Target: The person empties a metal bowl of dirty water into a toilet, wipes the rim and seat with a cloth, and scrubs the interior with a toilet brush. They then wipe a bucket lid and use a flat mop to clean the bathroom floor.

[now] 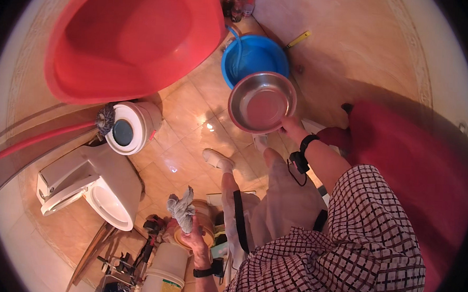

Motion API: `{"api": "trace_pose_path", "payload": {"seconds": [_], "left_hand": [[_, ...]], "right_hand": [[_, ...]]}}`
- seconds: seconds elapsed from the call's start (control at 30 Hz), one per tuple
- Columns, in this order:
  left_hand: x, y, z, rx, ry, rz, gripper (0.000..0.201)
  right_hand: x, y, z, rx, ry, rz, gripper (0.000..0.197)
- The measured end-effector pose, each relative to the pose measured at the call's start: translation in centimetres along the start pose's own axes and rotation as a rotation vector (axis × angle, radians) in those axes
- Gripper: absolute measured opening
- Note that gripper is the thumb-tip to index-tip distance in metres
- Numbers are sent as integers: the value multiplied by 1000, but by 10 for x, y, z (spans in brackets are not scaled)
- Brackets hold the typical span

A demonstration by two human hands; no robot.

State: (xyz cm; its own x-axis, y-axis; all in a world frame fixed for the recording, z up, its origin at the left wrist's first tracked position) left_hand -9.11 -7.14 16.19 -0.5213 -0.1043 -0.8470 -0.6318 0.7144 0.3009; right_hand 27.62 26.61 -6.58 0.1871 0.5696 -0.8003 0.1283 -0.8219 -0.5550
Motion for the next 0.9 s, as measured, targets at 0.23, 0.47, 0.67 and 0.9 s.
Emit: {"api": "trace_pose_path", "payload": {"seconds": [0.23, 0.47, 0.67, 0.9], "left_hand": [[-22, 0, 77, -49, -60, -66, 12], [-15, -27, 111, 32, -85, -67, 12], [-14, -42, 114, 39, -56, -171, 13], [16, -52, 100, 49, -29, -174, 10]], "right_hand": [[33, 11, 53, -134, -176, -31, 8], [84, 31, 134, -194, -235, -72, 14], [105, 58, 155, -334, -267, -52, 14], [111, 107, 127, -374, -308, 31, 17]]}}
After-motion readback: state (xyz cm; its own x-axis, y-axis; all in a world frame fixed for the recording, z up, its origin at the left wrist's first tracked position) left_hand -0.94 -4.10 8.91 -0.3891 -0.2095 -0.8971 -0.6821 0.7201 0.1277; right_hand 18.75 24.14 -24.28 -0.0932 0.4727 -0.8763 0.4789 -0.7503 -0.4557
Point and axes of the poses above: each hand's wrist, its own x-axis towards the middle knuckle, its own z-axis out of the palm, y = z × x, the point moved 8 cm from there along x, towards the middle knuckle, and after that the axes turned 14 degrees about -z, right-handed, at the moved point
